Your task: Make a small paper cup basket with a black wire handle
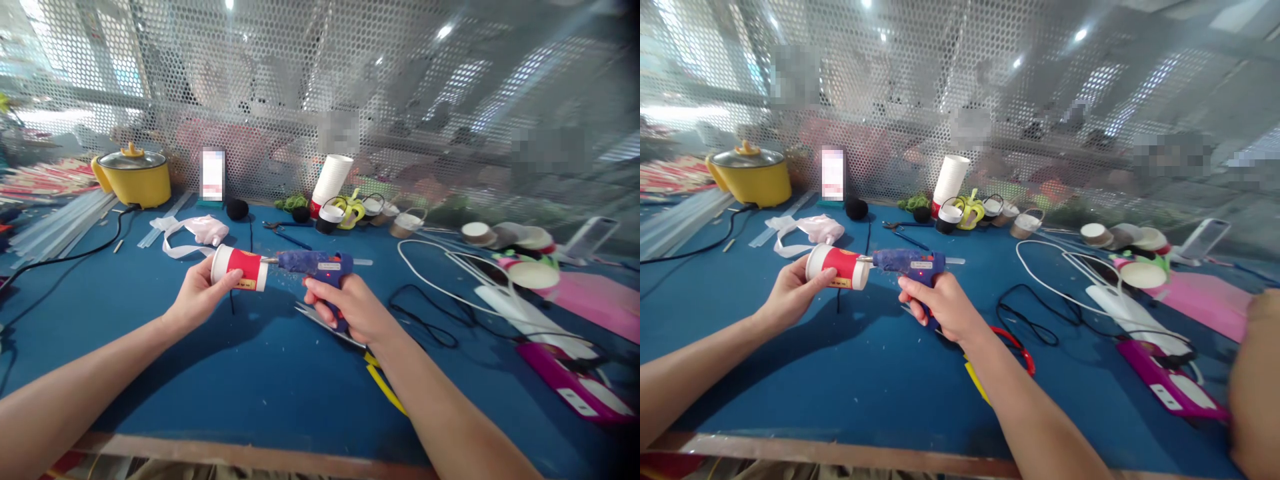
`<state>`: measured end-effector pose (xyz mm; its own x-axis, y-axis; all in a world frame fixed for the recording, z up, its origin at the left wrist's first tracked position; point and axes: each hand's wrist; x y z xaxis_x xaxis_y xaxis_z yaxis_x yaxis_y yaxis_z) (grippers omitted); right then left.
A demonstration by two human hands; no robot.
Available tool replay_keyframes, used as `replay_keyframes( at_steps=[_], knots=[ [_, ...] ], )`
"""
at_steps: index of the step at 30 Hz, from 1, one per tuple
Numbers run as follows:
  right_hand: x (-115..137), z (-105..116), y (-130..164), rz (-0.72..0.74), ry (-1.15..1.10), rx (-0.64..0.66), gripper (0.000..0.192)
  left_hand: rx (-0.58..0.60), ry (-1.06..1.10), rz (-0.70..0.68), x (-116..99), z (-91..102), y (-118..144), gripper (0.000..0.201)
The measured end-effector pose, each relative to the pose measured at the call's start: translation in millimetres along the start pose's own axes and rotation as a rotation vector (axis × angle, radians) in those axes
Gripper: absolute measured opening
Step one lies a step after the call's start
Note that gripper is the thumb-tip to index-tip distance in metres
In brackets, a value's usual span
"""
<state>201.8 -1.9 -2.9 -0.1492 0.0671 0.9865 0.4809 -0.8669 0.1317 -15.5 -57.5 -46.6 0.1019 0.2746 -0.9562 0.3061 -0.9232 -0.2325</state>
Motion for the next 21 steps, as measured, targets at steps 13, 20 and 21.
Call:
replay_keyframes(
  at_steps=[13, 20, 21],
  knots=[
    [-0.3, 1.5, 2.3, 0.029, 0.106, 0.035, 0.030, -0.065, 0.089, 0.052, 2.1, -0.2, -3.4, 0.024],
    [1.5, 0.8, 0.8, 0.027, 0.013, 0.004, 0.029, -0.026, 0.078, -0.004, 3.4, 0.7, -0.8, 0.022],
    [1.5, 0.9, 0.6, 0.027, 0.004, -0.001, 0.029, -0.014, 0.074, -0.014, 2.9, 0.5, -0.1, 0.022]
  ],
)
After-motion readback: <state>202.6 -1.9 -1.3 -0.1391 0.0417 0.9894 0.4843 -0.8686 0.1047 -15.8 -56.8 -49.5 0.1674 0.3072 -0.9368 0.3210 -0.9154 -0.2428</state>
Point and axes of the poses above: each hand's wrist, its own y-axis away from the middle knuckle, its own z-axis out of the back of the hand, x = y × z, and after that the axes turned 4 degrees about -x, right-handed
